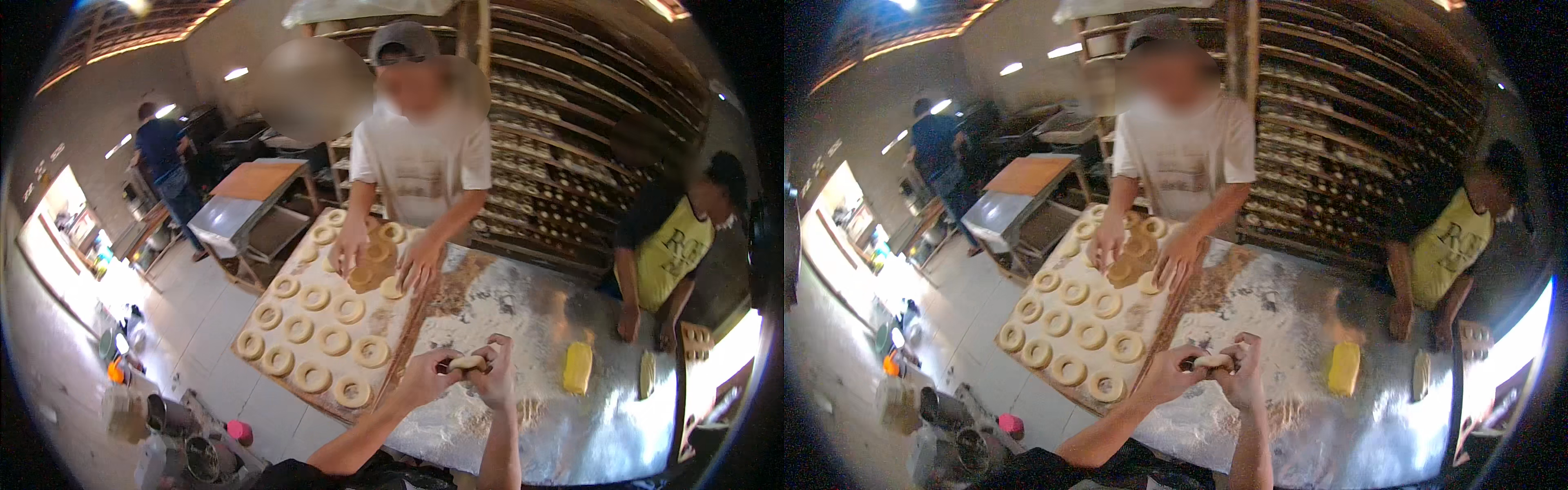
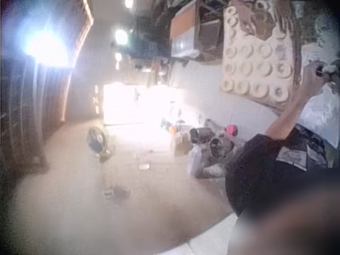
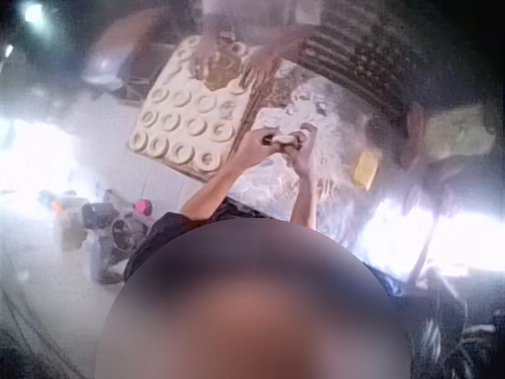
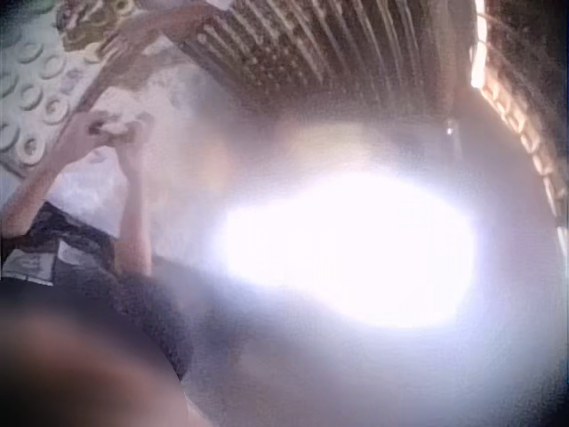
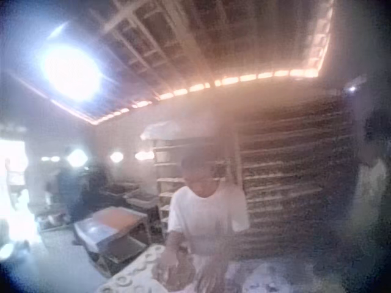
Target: The person shapes dough into ring forms by hand and places them on a wooden board. They repeatedly pick up dough pieces, form them into circles, and arrange them in rows on the board while coworkers work nearby.
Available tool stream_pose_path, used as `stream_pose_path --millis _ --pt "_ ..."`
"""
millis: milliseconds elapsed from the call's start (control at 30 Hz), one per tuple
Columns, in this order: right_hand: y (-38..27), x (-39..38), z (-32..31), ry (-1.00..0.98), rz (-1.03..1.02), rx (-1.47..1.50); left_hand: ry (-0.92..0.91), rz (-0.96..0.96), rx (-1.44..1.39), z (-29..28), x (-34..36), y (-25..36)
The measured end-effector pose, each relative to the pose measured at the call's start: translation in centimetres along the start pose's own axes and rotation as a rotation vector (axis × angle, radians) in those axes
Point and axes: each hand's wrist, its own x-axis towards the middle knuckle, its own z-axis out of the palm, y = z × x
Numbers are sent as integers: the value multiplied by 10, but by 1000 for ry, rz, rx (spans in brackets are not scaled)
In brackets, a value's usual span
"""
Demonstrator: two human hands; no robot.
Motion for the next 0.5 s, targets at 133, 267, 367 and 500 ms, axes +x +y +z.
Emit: stream_pose_path --millis 133,267,367,500 --pt "47 20 16 257 -309 -487 81 178 259 8 -2 -12" --pt "56 12 1 -230 -55 -8 399 406 352 8 0 -21" --pt "47 8 1 -290 146 353 210 194 -43 3 -1 -26" --pt "43 8 26 -32 101 167 38 89 -864 -7 -3 -37"
